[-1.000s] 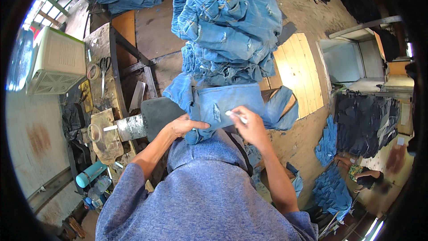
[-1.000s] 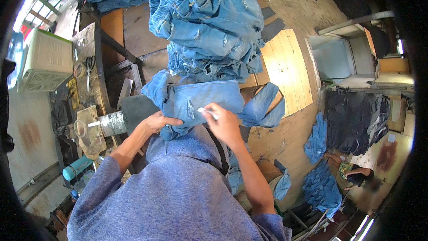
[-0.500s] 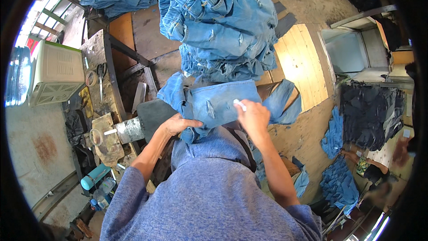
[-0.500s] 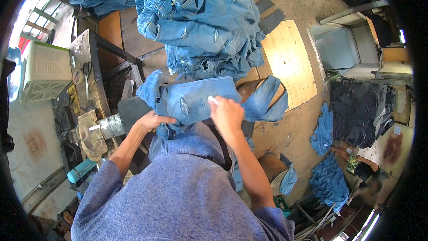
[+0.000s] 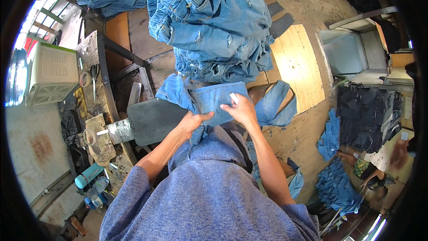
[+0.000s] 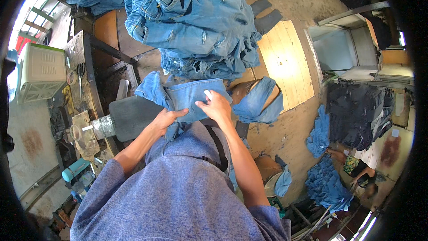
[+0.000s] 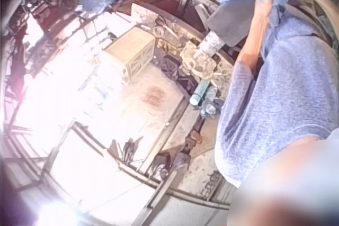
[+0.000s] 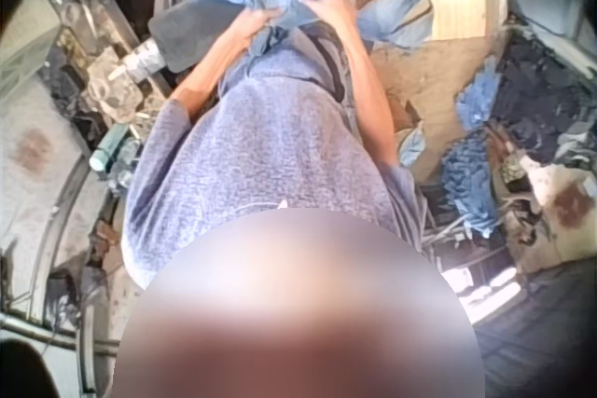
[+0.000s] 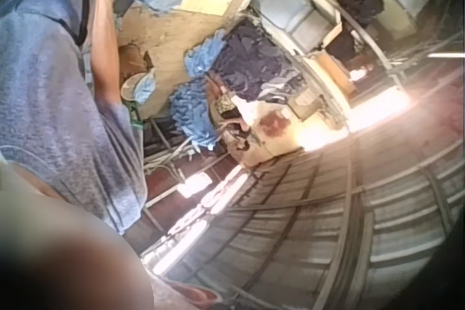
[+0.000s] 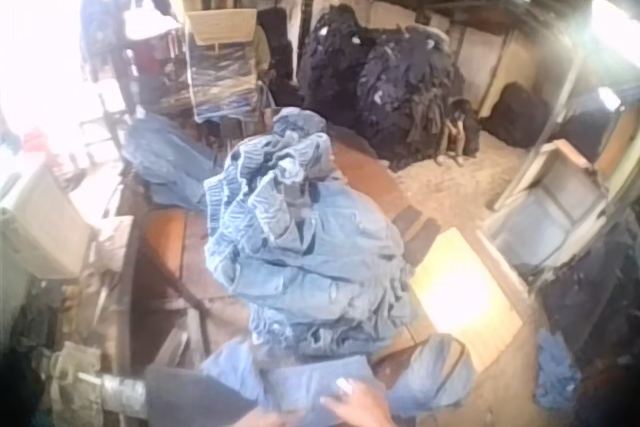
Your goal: The person repeatedly rubs a small white tool along the seams and pockets of denim shorts to create a worn, distressed look. They handle multiple pairs of shorts one at a time, rubbing different areas and occasionally flipping the garment to access other sides.
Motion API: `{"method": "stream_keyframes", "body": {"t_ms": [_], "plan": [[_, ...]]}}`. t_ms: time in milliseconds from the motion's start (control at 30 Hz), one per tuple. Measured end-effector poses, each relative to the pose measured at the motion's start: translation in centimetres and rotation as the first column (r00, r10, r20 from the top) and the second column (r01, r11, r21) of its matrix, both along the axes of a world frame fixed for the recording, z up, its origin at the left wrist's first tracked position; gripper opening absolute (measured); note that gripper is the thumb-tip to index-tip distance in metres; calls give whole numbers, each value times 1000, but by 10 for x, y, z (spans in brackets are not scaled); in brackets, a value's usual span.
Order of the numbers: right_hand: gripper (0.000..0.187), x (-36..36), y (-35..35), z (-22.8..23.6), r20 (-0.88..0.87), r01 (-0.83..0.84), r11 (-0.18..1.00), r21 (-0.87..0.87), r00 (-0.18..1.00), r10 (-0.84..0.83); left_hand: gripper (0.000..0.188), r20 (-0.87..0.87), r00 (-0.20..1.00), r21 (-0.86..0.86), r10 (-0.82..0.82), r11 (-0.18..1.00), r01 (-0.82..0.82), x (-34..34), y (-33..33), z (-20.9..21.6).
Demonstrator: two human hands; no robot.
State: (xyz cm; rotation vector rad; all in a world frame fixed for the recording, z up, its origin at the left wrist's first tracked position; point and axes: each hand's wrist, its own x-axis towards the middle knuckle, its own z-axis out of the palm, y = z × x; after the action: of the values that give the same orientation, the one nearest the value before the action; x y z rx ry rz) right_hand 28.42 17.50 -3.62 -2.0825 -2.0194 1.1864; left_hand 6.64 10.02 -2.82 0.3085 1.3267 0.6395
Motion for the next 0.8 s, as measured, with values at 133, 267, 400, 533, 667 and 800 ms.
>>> {"method": "stream_keyframes", "body": {"t_ms": [133, 267, 400, 533, 667, 800], "plan": [[52, -11, 8, -9, -15, -28, 1000, 0, 999, 28, 83, 54, 998, -8, 22, 1000, -22, -10, -10, -16], [37, 8, 4, -1, -339, 3, 999, -45, 940, -18, 69, 0, 1000, -6, 27, 1000, -27, -11, -14, -33], [30, 15, -12, 9, -519, -66, 961, -268, 850, -86, 63, 124, 992, -27, 7, 1000, -3, -8, -9, -43], [30, 0, -20, 4, -583, -56, 959, -277, 803, -122, 66, 35, 997, -18, -71, 997, 72, -11, -7, -40], [28, -1, -20, 2, -562, 83, 905, -416, 760, -328, 77, -46, 996, -24, -82, 996, 81, -13, -7, -30], [25, 3, -21, 6, -516, 183, 756, -629, 629, -582, 91, 23, 998, -3, -59, 998, 59, -14, -6, -27]]}}
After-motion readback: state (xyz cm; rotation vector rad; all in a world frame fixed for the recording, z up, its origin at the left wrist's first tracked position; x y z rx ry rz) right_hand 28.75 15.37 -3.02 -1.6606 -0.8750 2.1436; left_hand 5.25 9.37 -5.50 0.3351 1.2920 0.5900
